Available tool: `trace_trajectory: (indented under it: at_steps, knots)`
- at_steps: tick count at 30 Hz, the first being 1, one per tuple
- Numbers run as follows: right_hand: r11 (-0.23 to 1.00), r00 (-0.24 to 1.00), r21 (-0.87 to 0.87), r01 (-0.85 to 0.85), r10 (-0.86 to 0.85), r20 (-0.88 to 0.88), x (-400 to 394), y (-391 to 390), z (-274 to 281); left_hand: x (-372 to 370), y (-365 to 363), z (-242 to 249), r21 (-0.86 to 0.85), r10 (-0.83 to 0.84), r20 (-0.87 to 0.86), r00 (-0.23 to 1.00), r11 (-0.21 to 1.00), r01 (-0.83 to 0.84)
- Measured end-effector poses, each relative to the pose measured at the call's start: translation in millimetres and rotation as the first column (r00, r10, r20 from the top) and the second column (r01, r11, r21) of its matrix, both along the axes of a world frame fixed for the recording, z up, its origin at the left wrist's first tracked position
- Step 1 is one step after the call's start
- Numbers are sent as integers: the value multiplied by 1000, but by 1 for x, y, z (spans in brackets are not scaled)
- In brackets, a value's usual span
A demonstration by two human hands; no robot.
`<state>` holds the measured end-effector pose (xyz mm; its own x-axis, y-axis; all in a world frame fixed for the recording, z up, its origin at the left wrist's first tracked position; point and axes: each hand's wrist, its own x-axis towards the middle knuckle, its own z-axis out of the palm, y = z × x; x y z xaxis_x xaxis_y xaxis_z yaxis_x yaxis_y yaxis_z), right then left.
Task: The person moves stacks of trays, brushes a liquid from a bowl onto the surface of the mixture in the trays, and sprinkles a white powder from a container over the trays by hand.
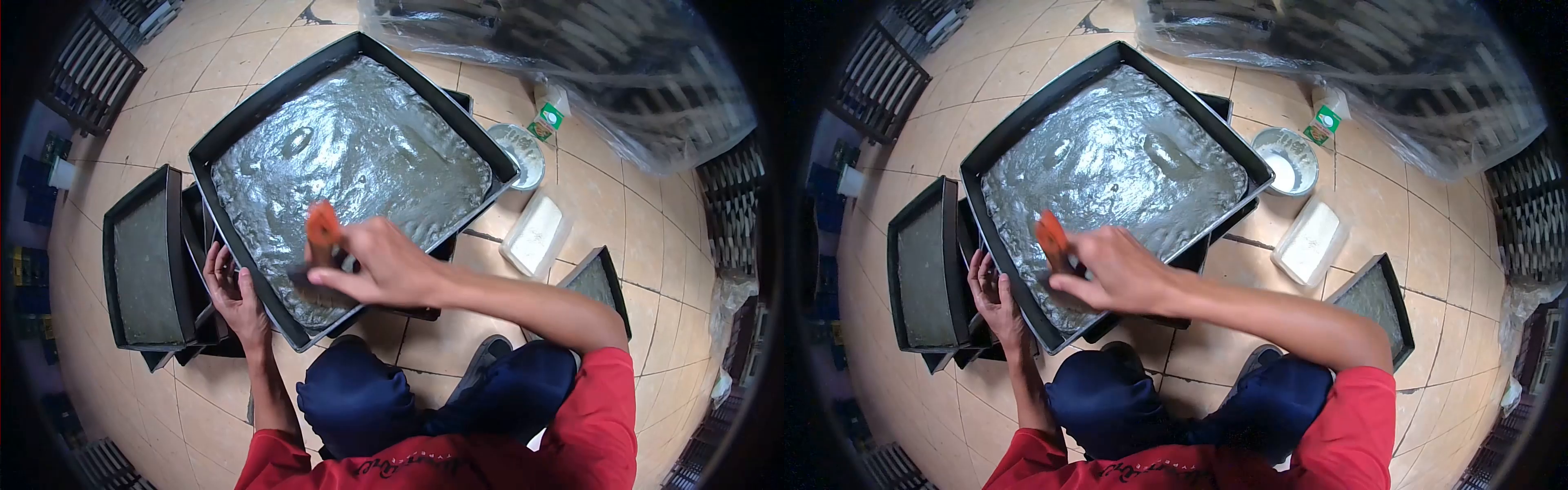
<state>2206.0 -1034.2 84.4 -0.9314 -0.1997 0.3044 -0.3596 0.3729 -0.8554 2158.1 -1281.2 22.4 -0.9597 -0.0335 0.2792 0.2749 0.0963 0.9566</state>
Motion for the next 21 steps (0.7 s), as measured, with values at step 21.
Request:
trace_trajectory:
  at_steps: [21]
  knots:
    - [225, 850, 887, 403, -450, -272, -64, 154, -14, -75, 141, 30, -864, -802, -65, 593, 343, 368]
